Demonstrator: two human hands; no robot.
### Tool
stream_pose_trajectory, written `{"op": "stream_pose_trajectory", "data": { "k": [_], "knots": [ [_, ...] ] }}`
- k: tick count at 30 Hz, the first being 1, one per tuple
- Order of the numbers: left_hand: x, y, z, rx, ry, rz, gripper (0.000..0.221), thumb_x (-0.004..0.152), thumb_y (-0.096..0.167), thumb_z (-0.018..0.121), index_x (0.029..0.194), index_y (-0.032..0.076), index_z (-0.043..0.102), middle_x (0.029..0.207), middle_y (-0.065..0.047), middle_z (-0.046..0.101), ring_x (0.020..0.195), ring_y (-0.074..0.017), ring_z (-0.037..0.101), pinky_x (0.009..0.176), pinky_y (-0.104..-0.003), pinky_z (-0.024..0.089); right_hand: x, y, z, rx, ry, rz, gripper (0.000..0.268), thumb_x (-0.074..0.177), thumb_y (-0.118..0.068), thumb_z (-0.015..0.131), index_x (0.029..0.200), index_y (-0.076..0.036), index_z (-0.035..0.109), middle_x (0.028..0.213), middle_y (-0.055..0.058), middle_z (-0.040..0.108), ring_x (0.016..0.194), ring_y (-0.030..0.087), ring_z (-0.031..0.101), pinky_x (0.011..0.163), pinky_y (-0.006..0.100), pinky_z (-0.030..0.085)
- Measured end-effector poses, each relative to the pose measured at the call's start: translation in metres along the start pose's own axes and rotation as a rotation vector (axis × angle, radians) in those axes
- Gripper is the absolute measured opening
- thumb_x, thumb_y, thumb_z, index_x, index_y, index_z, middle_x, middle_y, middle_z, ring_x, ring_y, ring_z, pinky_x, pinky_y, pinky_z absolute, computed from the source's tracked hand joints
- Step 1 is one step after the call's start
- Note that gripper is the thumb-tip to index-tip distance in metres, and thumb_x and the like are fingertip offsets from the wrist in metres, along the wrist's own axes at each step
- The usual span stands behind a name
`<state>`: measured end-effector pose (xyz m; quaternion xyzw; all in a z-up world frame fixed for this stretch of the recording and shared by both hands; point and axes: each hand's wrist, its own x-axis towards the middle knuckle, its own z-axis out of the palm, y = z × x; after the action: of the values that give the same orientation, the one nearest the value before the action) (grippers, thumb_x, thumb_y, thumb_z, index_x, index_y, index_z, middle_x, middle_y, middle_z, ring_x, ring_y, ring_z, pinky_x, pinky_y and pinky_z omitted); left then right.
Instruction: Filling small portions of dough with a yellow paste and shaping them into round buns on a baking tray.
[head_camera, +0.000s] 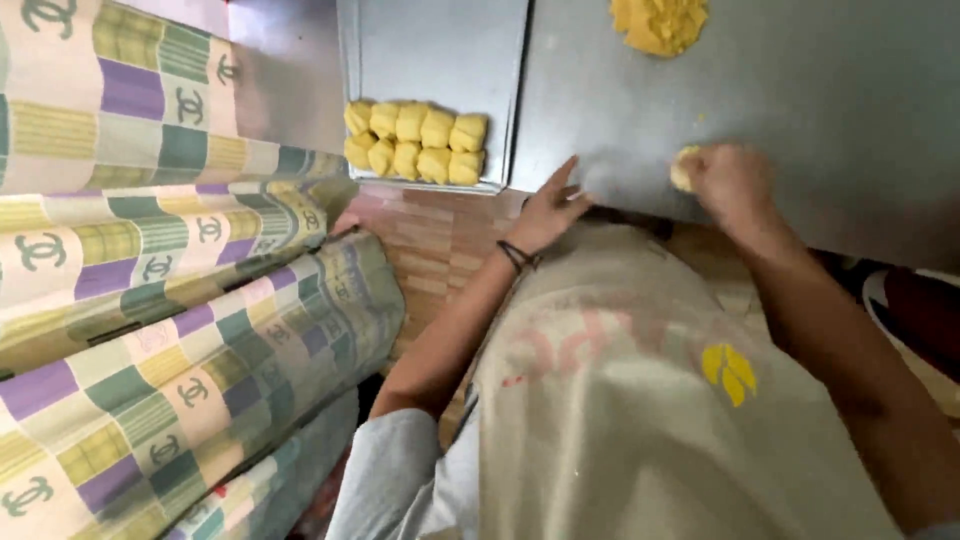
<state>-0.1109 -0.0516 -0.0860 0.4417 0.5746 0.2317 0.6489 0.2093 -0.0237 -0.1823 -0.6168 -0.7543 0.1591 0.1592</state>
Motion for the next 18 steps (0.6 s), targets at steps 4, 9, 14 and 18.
{"op": "stream_pose_trajectory", "data": {
  "k": [4, 9, 14, 18],
  "knots": [
    [-0.034, -0.031, -0.031, 0.176, 0.194, -0.143, 0.064, 0.092, 0.039, 0.067, 0.147, 0.009, 0.053, 0.132, -0.012, 0.068, 0.12, -0.0239, 0.068, 0.104, -0.034, 0.052, 0.052, -0.052, -0.064, -0.074, 0.458, -0.087, 0.002, 0.105, -0.002, 0.069, 0.107, -0.002, 0.069, 0.113, 0.009, 0.07, 0.099, 0.031, 0.053, 0.079, 0.041, 0.038],
    [-0.046, -0.07, -0.053, 0.342, 0.09, -0.001, 0.059, 0.095, 0.04, 0.065, 0.148, 0.016, 0.051, 0.135, -0.014, 0.064, 0.119, -0.0257, 0.067, 0.096, -0.036, 0.056, 0.034, -0.035, 0.029, -0.134, 0.123, 0.11, 0.041, 0.101, -0.007, 0.058, 0.14, 0.006, 0.064, 0.152, 0.029, 0.051, 0.138, 0.049, 0.041, 0.104, 0.073, 0.022],
    [-0.062, -0.05, -0.112, 0.476, 0.127, 0.255, 0.054, 0.099, 0.03, 0.065, 0.145, 0.004, 0.053, 0.149, -0.018, 0.057, 0.145, -0.032, 0.048, 0.121, -0.042, 0.038, 0.011, -0.051, -0.008, -0.018, 0.093, 0.162, 0.005, 0.107, 0.0, 0.061, 0.105, -0.001, 0.057, 0.096, 0.014, 0.06, 0.085, 0.033, 0.055, 0.076, 0.047, 0.042],
    [-0.074, -0.063, -0.177, 0.264, 0.274, 0.164, 0.046, 0.097, 0.024, 0.065, 0.14, 0.009, 0.057, 0.132, -0.012, 0.064, 0.117, -0.0263, 0.066, 0.098, -0.038, 0.053, 0.013, -0.116, -0.017, 0.036, -0.29, 0.371, 0.03, 0.103, -0.022, 0.06, 0.123, 0.0, 0.056, 0.111, 0.025, 0.061, 0.097, 0.044, 0.056, 0.08, 0.055, 0.042]
  ]
}}
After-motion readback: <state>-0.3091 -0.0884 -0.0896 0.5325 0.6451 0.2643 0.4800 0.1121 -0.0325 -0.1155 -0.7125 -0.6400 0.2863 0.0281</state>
